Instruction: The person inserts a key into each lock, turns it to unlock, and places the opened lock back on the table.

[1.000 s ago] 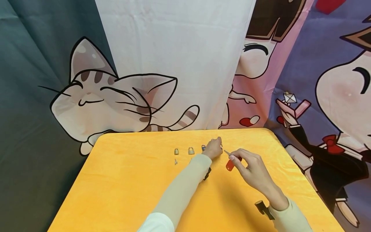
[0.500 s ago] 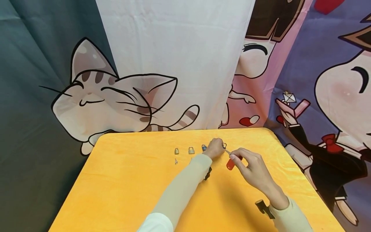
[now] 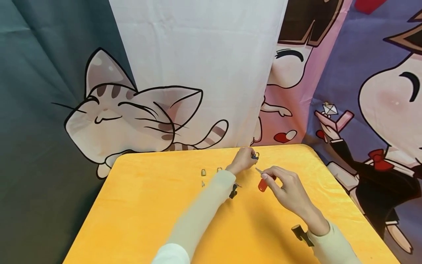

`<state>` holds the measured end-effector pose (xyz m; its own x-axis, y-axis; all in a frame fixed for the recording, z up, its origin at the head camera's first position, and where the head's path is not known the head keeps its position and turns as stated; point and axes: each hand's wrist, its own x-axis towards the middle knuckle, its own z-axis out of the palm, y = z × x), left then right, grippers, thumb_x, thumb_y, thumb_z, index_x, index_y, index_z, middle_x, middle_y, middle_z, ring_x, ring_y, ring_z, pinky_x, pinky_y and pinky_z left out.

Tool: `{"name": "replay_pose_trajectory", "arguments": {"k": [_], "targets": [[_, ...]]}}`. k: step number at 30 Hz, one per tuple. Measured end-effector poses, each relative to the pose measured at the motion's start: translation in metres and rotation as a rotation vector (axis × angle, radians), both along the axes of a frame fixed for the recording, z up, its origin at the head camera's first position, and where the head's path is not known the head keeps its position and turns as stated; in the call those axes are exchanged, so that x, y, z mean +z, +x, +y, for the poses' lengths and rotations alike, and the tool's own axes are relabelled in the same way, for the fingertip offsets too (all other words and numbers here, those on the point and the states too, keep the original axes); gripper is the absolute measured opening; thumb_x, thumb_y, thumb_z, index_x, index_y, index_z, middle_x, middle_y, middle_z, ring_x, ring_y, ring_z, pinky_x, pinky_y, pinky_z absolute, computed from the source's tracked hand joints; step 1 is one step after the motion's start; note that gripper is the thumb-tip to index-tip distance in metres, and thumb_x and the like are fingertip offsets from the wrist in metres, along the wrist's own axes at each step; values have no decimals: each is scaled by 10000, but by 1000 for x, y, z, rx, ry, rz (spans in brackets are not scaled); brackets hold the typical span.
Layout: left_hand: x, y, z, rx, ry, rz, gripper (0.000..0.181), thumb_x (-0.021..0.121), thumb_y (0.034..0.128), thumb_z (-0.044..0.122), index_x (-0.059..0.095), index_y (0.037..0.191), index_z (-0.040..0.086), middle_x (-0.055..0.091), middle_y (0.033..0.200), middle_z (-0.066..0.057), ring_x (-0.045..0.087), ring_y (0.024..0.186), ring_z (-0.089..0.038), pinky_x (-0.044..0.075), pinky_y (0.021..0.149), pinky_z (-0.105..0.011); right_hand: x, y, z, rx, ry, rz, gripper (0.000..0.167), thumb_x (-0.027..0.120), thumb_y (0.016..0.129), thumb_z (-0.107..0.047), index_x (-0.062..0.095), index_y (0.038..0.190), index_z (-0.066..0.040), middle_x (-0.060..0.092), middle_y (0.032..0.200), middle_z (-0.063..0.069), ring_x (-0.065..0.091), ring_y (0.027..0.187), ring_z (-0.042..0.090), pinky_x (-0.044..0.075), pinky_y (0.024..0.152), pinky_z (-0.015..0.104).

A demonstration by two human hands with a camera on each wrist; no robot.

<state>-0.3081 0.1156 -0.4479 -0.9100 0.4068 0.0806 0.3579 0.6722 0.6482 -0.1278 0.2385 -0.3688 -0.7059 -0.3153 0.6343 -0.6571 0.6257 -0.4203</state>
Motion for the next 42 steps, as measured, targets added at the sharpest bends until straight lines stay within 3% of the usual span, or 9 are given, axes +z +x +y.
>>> {"name": "replay_pose_trajectory", "arguments": {"k": [5,16,23,28,33,37,42], "targets": [[18,0,-13,-9,55,45,192,725,899,179,650,1040,73,684,936,-37,606,747,-83,499,638,-184,-1,-1,-2,10,-4,8,196,666,908,-18,675,936,-212,661,784,-138,504,651,-19,426,610,146],[55,11,-35,-14,131,121,176,729,897,198,654,1030,109,680,908,2,622,775,-61,509,662,-161,5,-2,-8,21,-4,7,203,663,910,-20,677,950,-219,662,797,-139,518,670,-19,431,636,146],[80,29,-56,-26,248,192,211,735,891,180,674,1076,99,704,934,-10,665,813,-79,539,703,-167,8,-4,-18,72,-32,2,213,661,906,-4,677,952,-211,659,796,-131,535,686,-10,443,664,145],[96,44,-70,-68,315,249,219,728,896,168,675,1091,84,710,955,-26,675,819,-84,539,731,-148,12,-6,-23,90,-42,23,216,664,899,8,678,948,-203,653,789,-133,530,680,-15,441,654,146],[103,60,-83,-87,369,299,214,725,901,186,676,1090,101,709,956,-7,672,826,-65,557,765,-188,12,-7,-27,101,-52,37,216,670,888,20,680,942,-190,647,782,-126,519,668,-14,434,630,153],[103,72,-94,-74,410,301,230,722,904,200,671,1106,101,704,966,-3,666,849,-77,570,807,-255,11,-7,-30,103,-57,32,203,673,890,11,680,939,-186,636,765,-127,518,660,-16,434,629,146],[102,86,-104,-59,416,318,252,721,905,204,666,1129,103,693,993,-8,660,885,-101,545,812,-215,14,-5,-30,89,-48,45,179,674,894,-2,684,939,-175,640,765,-120,513,658,-13,428,629,136]]}}
